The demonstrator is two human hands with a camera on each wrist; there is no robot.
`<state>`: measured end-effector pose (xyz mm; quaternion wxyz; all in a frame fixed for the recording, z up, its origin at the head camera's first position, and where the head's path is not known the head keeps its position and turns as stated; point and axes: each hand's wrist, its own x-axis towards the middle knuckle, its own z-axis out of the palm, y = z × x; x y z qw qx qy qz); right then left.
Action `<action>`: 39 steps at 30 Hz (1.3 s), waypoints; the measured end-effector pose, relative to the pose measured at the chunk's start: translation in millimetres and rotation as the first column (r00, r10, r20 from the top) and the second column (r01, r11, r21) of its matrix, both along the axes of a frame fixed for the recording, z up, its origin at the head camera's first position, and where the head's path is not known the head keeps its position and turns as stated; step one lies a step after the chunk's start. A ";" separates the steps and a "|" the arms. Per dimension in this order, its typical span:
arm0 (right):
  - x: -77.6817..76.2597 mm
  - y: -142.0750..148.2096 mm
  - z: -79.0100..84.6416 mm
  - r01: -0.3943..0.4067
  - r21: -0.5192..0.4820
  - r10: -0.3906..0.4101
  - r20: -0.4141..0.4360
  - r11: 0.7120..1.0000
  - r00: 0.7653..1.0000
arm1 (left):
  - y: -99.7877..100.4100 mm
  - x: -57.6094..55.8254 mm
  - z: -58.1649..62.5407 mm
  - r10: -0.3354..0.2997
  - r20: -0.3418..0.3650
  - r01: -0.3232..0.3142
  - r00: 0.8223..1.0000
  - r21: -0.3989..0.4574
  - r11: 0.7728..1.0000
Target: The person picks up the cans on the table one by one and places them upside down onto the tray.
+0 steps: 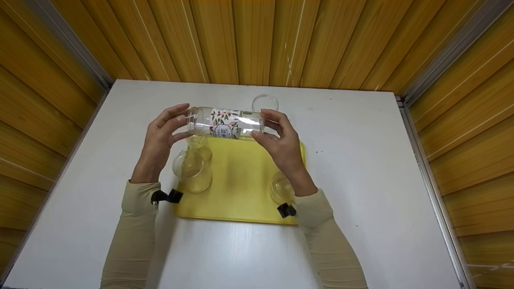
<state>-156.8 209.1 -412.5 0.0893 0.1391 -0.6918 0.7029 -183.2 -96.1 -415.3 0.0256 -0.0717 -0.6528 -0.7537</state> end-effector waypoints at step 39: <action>5.9 16.7 9.6 0.114 0.239 -0.097 -0.081 0.964 0.992 | -56.4 -33.2 -58.5 0.241 0.035 -0.165 0.970 -0.636 0.754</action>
